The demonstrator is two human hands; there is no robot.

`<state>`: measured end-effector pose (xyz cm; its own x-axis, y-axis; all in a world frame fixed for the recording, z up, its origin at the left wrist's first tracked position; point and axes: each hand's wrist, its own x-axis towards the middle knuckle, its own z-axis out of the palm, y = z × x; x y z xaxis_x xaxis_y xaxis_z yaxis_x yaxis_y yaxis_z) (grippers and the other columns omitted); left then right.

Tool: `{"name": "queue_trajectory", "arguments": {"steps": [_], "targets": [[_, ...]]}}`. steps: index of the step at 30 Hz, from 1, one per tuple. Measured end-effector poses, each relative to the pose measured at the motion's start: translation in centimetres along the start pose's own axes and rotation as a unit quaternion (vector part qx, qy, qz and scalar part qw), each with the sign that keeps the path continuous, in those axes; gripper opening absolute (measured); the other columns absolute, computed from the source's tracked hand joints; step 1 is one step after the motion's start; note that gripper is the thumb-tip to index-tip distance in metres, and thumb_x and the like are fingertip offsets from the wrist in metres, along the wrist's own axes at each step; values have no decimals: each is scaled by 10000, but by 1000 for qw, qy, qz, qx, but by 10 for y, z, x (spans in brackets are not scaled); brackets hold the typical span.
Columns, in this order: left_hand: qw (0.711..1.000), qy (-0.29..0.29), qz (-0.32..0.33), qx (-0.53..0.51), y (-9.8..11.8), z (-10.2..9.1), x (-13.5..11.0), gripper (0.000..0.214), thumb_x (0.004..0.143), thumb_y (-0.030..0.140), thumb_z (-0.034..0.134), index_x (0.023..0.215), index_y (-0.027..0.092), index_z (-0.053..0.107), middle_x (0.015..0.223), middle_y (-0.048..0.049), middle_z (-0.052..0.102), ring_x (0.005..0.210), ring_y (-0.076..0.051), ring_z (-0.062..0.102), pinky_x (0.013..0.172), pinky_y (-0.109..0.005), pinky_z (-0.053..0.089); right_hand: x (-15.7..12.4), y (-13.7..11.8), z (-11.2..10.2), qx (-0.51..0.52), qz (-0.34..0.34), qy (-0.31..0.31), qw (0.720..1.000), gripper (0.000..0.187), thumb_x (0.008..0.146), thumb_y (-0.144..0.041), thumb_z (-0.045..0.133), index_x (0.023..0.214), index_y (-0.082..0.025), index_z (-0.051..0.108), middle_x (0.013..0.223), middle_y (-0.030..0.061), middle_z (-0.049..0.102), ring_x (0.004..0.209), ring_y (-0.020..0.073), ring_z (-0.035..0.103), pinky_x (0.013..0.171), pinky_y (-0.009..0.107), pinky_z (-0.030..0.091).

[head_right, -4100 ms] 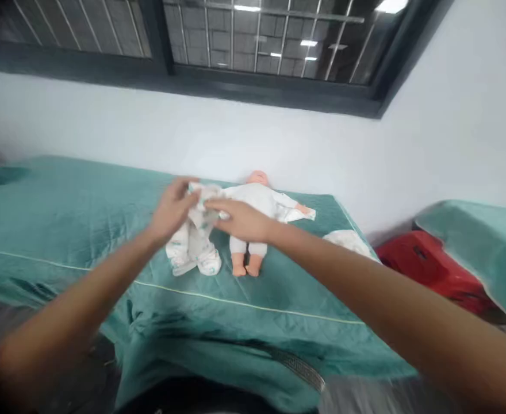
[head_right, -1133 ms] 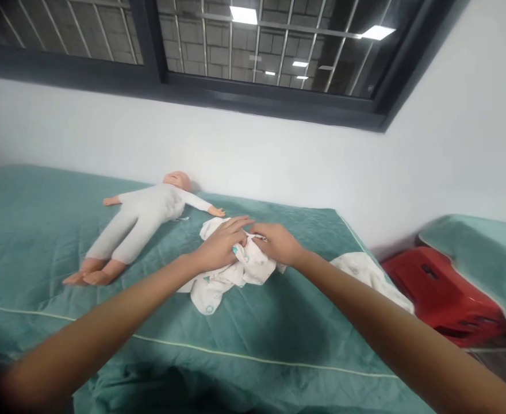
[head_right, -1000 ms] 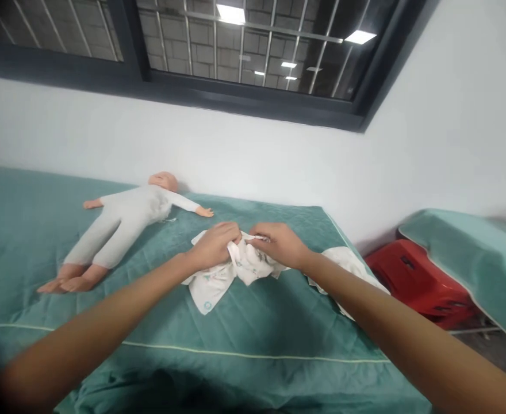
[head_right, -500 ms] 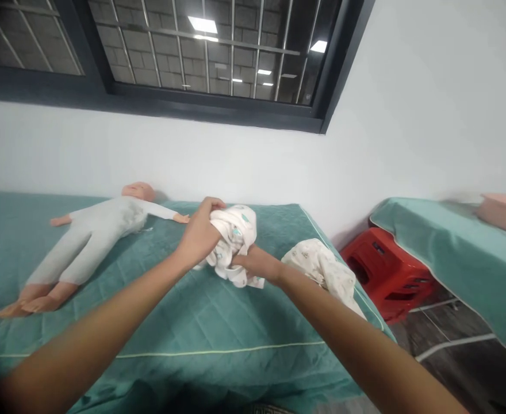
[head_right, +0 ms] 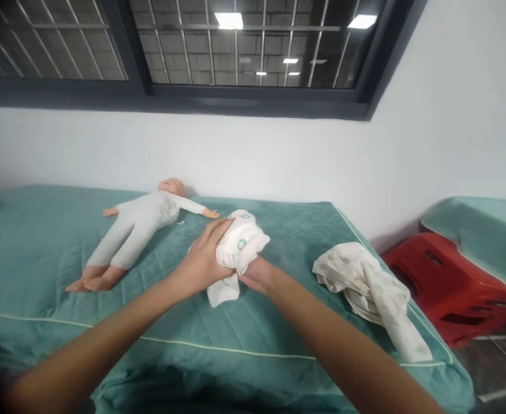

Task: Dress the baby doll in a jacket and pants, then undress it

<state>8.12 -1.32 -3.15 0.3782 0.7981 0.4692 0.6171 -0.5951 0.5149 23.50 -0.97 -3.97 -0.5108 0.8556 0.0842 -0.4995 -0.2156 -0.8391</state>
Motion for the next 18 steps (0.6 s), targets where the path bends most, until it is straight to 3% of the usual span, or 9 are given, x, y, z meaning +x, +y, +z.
{"name": "queue_trajectory", "arguments": {"steps": [4, 7, 9, 11, 12, 15, 18], "targets": [[999, 1, -8, 32, -28, -28, -19, 692, 895, 344, 635, 1532, 282, 370, 1486, -101, 534, 1352, -312, 535, 1121, -489, 463, 4, 7, 8, -23, 78, -80, 993, 583, 787, -400, 832, 1324, -274, 643, 1406, 22, 644, 1393, 277, 511, 1141, 404, 433], [1000, 7, 2, 17, -49, -53, -41, 560, 927, 370, 598, 1463, 259, 478, 1433, -82, 601, 1301, -288, 584, 1102, -447, 489, 0, 10, 6, -85, 144, -101, 981, 574, 746, -362, 870, 1272, -232, 681, 1336, 74, 686, 1301, 300, 595, 1118, 457, 453], [999, 39, 4, 21, -66, -74, -59, 485, 923, 357, 594, 1389, 227, 557, 1398, -71, 637, 1281, -276, 600, 1101, -433, 491, -4, 9, 1, -138, 178, -112, 968, 524, 792, -368, 835, 1275, -235, 681, 1371, 100, 661, 1272, 302, 619, 1109, 497, 457], [992, 122, -29, 36, -84, -101, -82, 448, 905, 334, 601, 1322, 172, 600, 1344, -66, 674, 1243, -258, 621, 1100, -427, 489, -10, 5, -9, -183, 193, -113, 957, 486, 859, -400, 772, 1314, -270, 656, 1447, 105, 605, 1271, 301, 623, 1118, 534, 442], [981, 172, -75, 50, -94, -117, -95, 459, 898, 318, 612, 1322, 144, 591, 1335, -62, 679, 1234, -245, 622, 1106, -425, 482, -13, 4, -17, -199, 192, -101, 956, 467, 877, -414, 751, 1315, -285, 653, 1464, 104, 591, 1272, 302, 622, 1128, 545, 428], [903, 342, -234, 116, -123, -171, -143, 461, 911, 316, 625, 1308, 86, 583, 1291, -44, 689, 1195, -212, 621, 1077, -409, 491, -24, 5, -48, -214, 189, -23, 958, 389, 894, -460, 715, 1246, -296, 692, 1426, 96, 621, 1271, 305, 622, 1146, 538, 419], [854, 378, -296, 202, -147, -218, -203, 514, 917, 359, 633, 1333, 68, 557, 1292, -23, 667, 1173, -193, 602, 1072, -398, 469, -29, 16, -77, -210, 172, 65, 960, 354, 841, -473, 760, 1146, -295, 730, 1332, 77, 679, 1214, 288, 651, 1127, 470, 467]]}}
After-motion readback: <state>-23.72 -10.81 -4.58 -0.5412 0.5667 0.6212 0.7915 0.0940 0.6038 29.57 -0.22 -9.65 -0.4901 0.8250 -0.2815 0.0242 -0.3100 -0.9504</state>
